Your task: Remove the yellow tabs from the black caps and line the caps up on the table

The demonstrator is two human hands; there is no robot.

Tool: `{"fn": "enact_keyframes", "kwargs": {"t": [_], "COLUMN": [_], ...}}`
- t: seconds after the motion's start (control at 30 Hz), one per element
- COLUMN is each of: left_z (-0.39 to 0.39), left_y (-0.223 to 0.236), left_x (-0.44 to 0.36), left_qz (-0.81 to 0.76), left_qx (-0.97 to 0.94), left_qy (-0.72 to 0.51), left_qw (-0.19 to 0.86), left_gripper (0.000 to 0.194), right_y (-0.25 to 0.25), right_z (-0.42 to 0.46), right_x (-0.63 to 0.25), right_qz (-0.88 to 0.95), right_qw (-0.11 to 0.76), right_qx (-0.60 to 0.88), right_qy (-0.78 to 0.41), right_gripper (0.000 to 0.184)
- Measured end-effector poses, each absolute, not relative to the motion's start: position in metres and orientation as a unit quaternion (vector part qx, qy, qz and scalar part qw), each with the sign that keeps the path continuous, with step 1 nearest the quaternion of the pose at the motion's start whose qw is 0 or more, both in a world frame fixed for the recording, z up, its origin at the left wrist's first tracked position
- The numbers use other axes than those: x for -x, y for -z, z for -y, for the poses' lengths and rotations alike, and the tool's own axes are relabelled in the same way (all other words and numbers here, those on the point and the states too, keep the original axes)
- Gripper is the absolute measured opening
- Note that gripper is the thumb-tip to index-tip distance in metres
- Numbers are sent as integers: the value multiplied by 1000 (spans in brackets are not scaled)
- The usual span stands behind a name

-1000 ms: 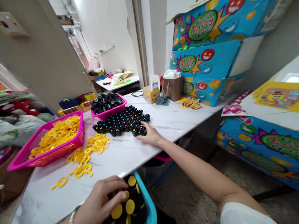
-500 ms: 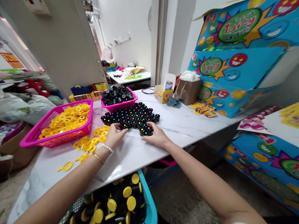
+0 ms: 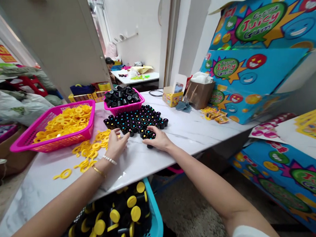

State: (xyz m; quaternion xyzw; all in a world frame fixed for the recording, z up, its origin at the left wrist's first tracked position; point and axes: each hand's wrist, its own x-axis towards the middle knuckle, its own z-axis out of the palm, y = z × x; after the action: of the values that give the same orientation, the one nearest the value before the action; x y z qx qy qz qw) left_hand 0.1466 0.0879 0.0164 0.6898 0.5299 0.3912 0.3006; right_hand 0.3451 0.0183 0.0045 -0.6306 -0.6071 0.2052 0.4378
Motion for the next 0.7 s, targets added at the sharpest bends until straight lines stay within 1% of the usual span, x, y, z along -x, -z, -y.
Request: {"fn": "enact_keyframes", "kwargs": {"t": [0.07, 0.13, 0.23, 0.3, 0.4, 0.47, 0.53, 0.7], "left_z": [-75, -64, -59, -62, -65, -65, -63, -55], "left_y": [-19, -19, -18, -15, -12, -12, -12, -17], "left_x": [-151, -158, -169, -174, -177, -173, -166, -130], "left_qz": [-506, -468, -419, -393, -380, -381, -381, -383], "left_qx": [-707, -747, -794, -810, -816, -810, -808, -825], "left_qy": [-385, -338, -262, -242, -243, -248, -251, -258], "left_qw": [310, 329, 354, 361, 363, 370, 372, 326], "left_gripper": [44, 48, 68, 81, 89, 90, 87, 70], "right_y": [-6, -8, -10, -11, -13, -13, -14, -16], "right_z": [-18, -16, -14, -12, -9, -7, -5, -4], "right_x": [-345, -346, -344, -340, -329, -319, -309, -279], "right_qz": [611, 618, 631, 637, 652, 662, 666, 674], "right_qw": [433, 426, 411, 408, 414, 419, 421, 417], "right_qx": [630, 630, 631, 629, 615, 604, 598, 583], "right_qy": [-205, -200, -188, -178, -159, -147, -146, -178], "right_gripper": [65, 64, 60, 55, 49, 48, 48, 50]}}
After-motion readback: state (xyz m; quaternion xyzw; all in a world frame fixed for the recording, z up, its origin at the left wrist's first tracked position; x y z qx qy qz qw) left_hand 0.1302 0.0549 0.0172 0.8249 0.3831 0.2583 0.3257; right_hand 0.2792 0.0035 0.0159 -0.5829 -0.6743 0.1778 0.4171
